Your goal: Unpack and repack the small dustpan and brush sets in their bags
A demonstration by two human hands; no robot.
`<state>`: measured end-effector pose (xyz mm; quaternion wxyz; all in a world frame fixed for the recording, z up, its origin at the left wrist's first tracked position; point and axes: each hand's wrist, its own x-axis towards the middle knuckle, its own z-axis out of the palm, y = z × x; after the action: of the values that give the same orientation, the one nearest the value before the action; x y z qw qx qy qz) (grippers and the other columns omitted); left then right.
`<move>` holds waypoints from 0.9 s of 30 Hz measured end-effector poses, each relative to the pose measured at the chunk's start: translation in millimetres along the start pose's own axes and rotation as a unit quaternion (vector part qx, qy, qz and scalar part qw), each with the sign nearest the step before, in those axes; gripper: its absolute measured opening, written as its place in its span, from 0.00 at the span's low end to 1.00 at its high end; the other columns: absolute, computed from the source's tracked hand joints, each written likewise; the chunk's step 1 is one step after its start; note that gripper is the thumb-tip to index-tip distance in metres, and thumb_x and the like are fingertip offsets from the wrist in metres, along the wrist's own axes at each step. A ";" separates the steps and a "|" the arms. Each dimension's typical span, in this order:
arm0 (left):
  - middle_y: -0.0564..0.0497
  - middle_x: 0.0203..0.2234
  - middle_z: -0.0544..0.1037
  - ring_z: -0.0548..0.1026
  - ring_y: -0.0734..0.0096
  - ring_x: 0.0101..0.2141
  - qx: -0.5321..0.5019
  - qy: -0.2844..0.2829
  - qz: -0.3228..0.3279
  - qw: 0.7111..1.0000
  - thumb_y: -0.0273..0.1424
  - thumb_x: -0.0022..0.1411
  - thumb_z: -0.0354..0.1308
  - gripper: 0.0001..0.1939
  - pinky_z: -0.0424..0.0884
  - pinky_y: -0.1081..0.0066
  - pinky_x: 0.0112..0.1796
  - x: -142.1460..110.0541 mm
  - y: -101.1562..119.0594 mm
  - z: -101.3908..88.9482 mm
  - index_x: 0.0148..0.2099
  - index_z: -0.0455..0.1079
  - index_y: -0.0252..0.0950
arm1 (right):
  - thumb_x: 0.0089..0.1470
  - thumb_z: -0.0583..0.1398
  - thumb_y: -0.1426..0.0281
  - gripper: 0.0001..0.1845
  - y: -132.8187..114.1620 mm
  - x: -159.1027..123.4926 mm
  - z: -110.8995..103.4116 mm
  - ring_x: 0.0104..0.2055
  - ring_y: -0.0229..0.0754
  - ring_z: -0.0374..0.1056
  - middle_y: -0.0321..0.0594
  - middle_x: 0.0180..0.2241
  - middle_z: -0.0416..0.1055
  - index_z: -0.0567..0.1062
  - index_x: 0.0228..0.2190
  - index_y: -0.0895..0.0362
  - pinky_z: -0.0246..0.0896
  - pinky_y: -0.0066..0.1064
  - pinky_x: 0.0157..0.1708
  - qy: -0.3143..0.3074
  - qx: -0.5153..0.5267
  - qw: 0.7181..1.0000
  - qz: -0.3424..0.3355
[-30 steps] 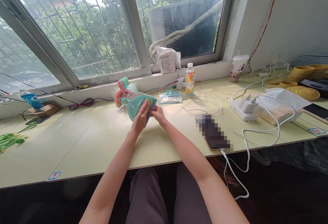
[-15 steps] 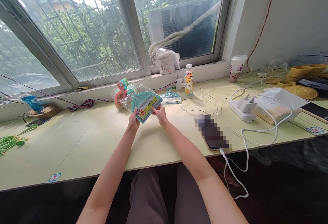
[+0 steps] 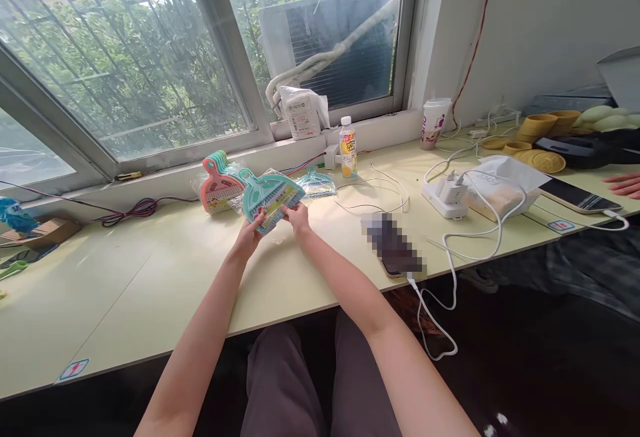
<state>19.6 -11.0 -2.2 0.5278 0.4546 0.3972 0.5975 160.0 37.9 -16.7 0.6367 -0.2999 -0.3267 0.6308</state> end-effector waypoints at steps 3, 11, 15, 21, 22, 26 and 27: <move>0.44 0.51 0.75 0.76 0.57 0.48 0.009 0.002 -0.019 1.000 0.34 0.54 0.65 0.25 0.75 0.58 0.45 1.3 -4.8 -2.0 0.53 0.66 0.38 | 0.43 0.70 0.74 0.12 0.3 3.4 -2.7 0.35 0.41 0.76 0.39 0.33 0.78 0.73 0.30 0.58 0.75 0.41 0.45 -0.012 -0.009 1.000 0.007; 0.40 0.41 0.79 0.80 0.55 0.39 -0.040 0.125 -0.080 0.988 0.24 0.55 0.57 0.22 0.79 0.61 0.38 5.1 7.6 -31.4 0.53 0.67 0.29 | 0.63 0.52 0.57 0.21 -15.6 8.4 -11.6 0.33 0.47 0.77 0.51 0.31 0.78 0.74 0.33 0.61 0.74 0.43 0.39 -0.105 -0.230 0.966 0.060; 0.40 0.43 0.79 0.81 0.61 0.37 -0.096 0.177 -0.107 0.974 0.21 0.57 0.53 0.24 0.77 0.74 0.25 1.5 16.8 -40.6 0.57 0.63 0.29 | 0.61 0.52 0.76 0.15 -27.1 3.2 -23.5 0.56 0.50 0.67 0.46 0.52 0.72 0.74 0.45 0.54 0.63 0.49 0.55 -0.105 -0.493 0.831 -0.236; 0.41 0.38 0.78 0.81 0.65 0.30 -0.105 0.130 -0.145 0.975 0.20 0.59 0.53 0.23 0.72 0.80 0.18 -4.1 23.9 -41.2 0.57 0.63 0.29 | 0.56 0.61 0.73 0.08 -25.6 7.2 -30.9 0.61 0.50 0.58 0.37 0.52 0.72 0.79 0.36 0.50 0.53 0.49 0.59 -0.128 -0.575 0.728 -0.352; 0.42 0.36 0.78 0.80 0.66 0.28 -0.090 0.122 -0.154 0.976 0.20 0.59 0.53 0.22 0.72 0.81 0.18 -4.3 23.7 -41.4 0.56 0.63 0.29 | 0.57 0.61 0.70 0.06 -24.2 9.8 -31.2 0.58 0.50 0.61 0.37 0.48 0.74 0.79 0.32 0.50 0.55 0.48 0.57 -0.117 -0.562 0.742 -0.347; 0.44 0.29 0.78 0.76 0.72 0.20 -0.023 0.096 -0.214 0.972 0.21 0.59 0.56 0.18 0.68 0.82 0.14 -4.1 20.8 -43.7 0.53 0.64 0.27 | 0.55 0.63 0.65 0.06 -19.9 18.9 -34.4 0.50 0.49 0.67 0.39 0.40 0.76 0.78 0.28 0.52 0.57 0.43 0.52 -0.101 -0.511 0.792 -0.318; 0.45 0.27 0.77 0.75 0.74 0.19 -0.017 0.093 -0.225 0.970 0.21 0.59 0.56 0.17 0.67 0.82 0.14 -4.0 20.0 -44.4 0.52 0.64 0.27 | 0.54 0.63 0.64 0.06 -19.1 20.2 -35.7 0.48 0.49 0.68 0.39 0.39 0.76 0.78 0.28 0.52 0.58 0.42 0.51 -0.098 -0.504 0.802 -0.306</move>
<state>-28.4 -17.3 4.3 0.6171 0.2870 0.5259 0.5101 199.8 58.7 -22.4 0.5203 -0.3996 -0.7339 0.1762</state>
